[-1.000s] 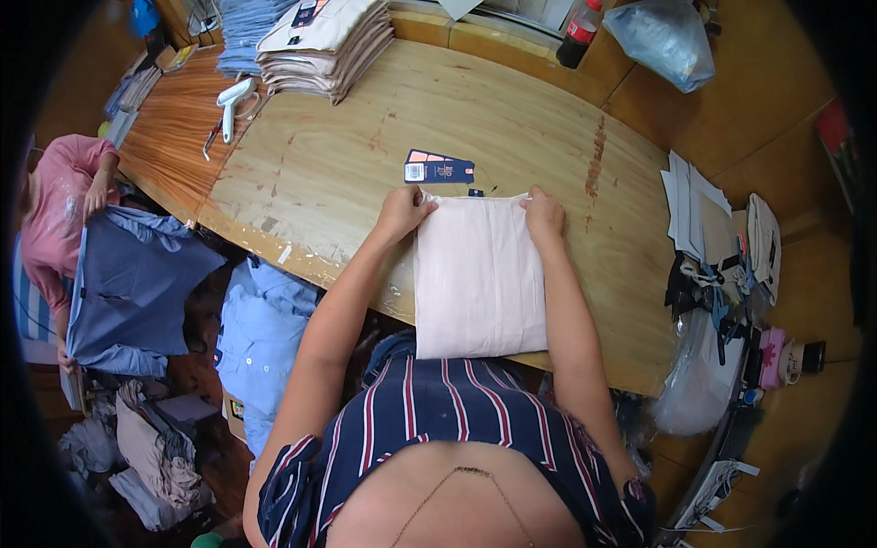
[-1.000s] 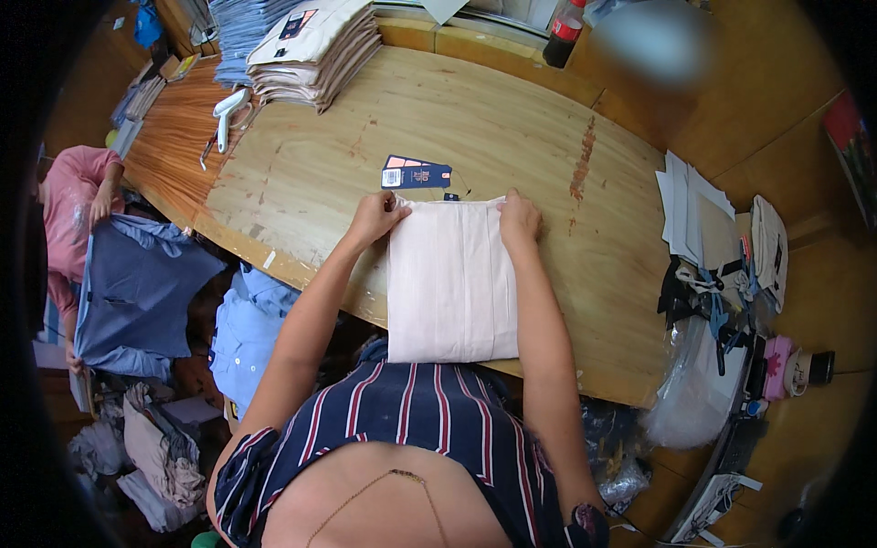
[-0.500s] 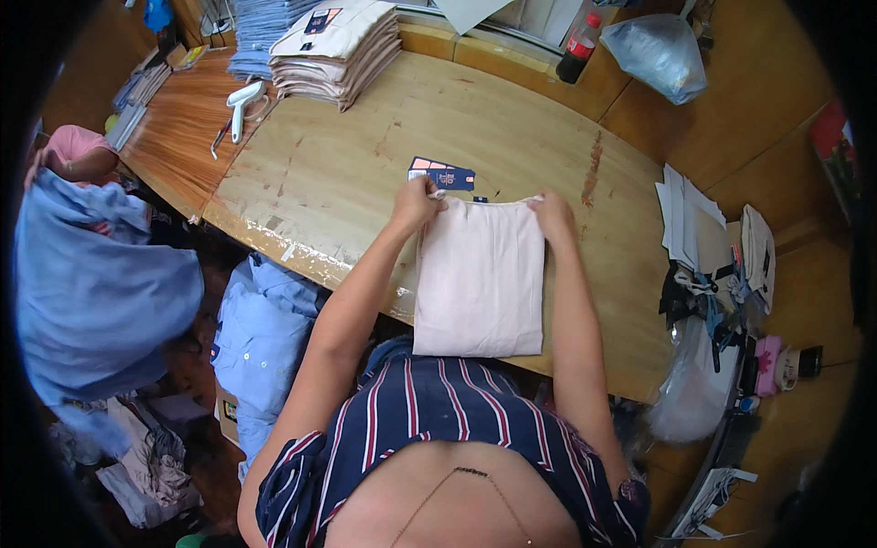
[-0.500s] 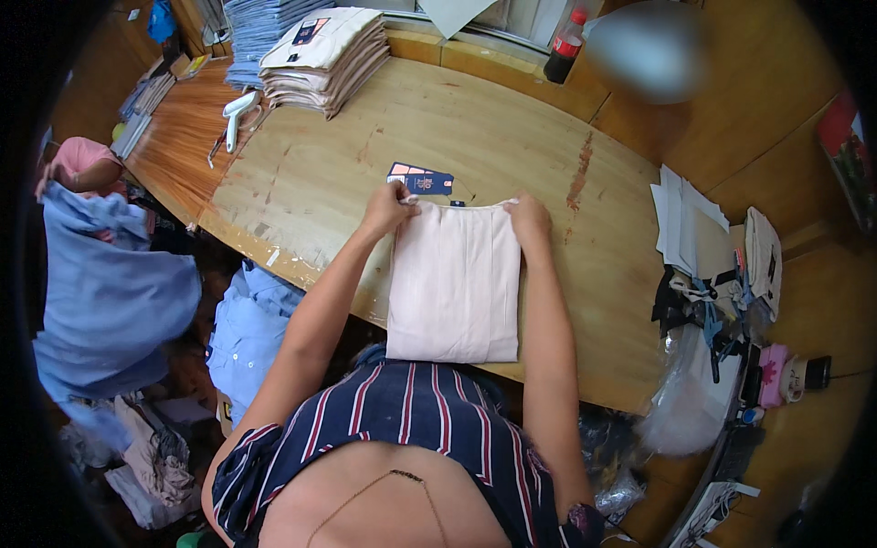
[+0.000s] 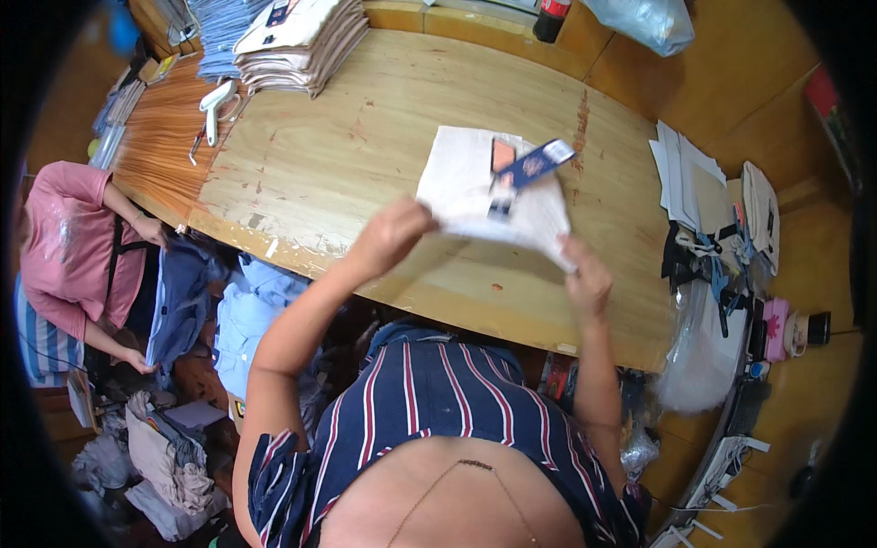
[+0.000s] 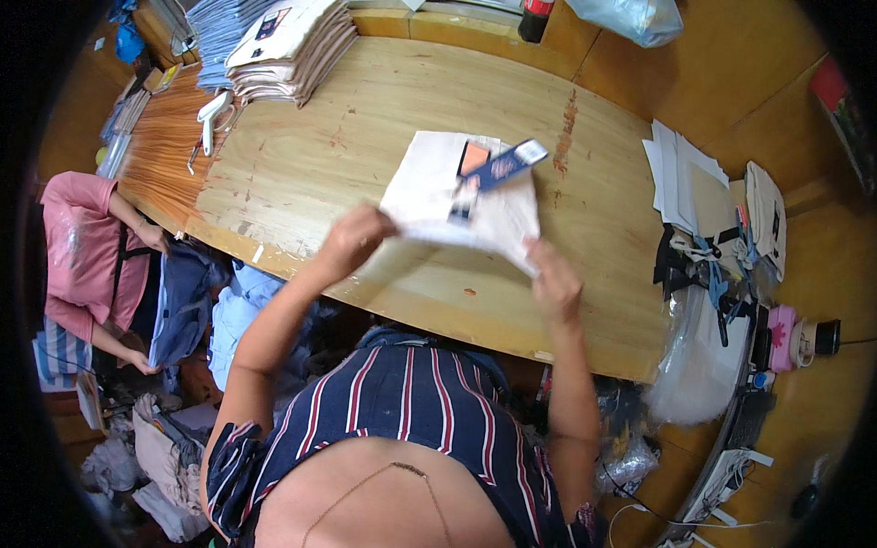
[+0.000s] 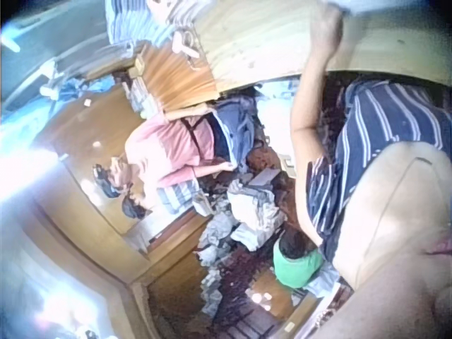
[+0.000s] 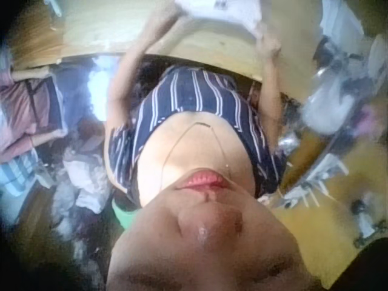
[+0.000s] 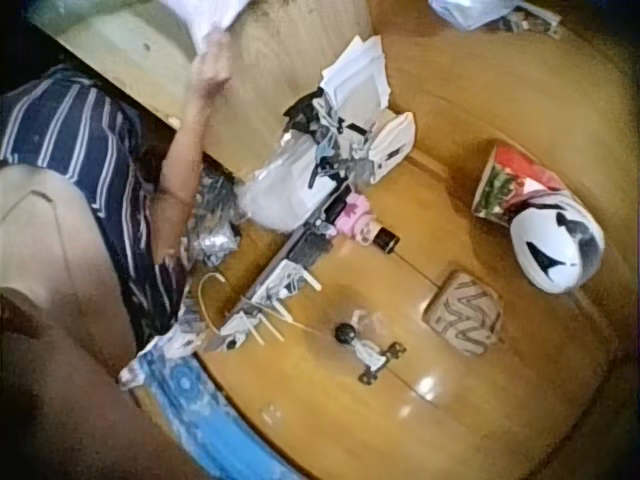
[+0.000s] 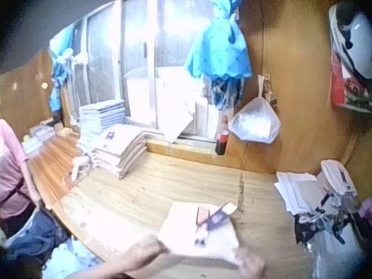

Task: The person folds a light-colored shirt on a wooden table using a cardboard template, then attaches a tag using a tagging gun and trims a thread with snips.

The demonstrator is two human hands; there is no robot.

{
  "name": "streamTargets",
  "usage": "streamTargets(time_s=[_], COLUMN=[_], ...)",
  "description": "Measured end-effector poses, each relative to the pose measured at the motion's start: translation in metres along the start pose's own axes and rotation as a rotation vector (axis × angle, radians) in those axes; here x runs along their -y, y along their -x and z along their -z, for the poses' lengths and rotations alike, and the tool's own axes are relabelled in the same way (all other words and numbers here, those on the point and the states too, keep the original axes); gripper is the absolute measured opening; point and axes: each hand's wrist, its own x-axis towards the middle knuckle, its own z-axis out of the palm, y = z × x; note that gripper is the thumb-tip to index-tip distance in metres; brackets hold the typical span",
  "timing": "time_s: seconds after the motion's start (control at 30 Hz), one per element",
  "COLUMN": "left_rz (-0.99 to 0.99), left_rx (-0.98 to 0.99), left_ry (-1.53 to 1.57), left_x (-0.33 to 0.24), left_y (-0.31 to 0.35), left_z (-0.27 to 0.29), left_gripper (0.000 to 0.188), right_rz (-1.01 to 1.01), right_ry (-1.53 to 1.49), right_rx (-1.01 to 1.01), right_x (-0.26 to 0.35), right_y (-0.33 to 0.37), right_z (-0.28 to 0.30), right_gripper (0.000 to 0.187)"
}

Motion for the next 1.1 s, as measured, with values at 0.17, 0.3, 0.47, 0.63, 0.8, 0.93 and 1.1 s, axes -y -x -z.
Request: streamTargets(time_s=[0.17,0.3,0.47,0.63,0.8,0.93,1.1], left_rz=[-0.069,0.049,0.112,0.163,0.186,0.312,0.609], left_rx=[0.372,0.430,0.429,0.318,0.272,0.141,-0.228], left_ry=[-0.092,-0.015,0.025,0.035,0.016,0.012,0.204], left_x=[-0.040,-0.063,-0.067,-0.065,-0.073,-0.073,-0.048], left_y=[0.069,0.071,0.067,0.075,0.073,0.067,-0.002], left_z=[-0.041,-0.039,-0.044,-0.052,-0.053,-0.054,-0.078], left_gripper=[0.028,0.038,0.047,0.042,0.038,0.031,0.022], right_rz=[-0.027,-0.464,-0.862,-0.997,-1.034,-1.022,-0.635], right_ry=[0.054,-0.070,-0.607,-0.916,-1.040,-1.000,-0.133], right_rx=[0.319,0.011,-0.003,0.098,0.309,0.654,0.380], right_x=[0.016,0.019,0.004,0.004,-0.004,-0.004,-0.018], right_y=[0.083,0.084,0.070,0.064,0.065,0.040,0.015], right_z=[-0.011,-0.009,-0.031,-0.029,-0.017,0.007,-0.010], right_gripper=[0.024,0.017,0.028,0.047,0.057,0.059,0.044])
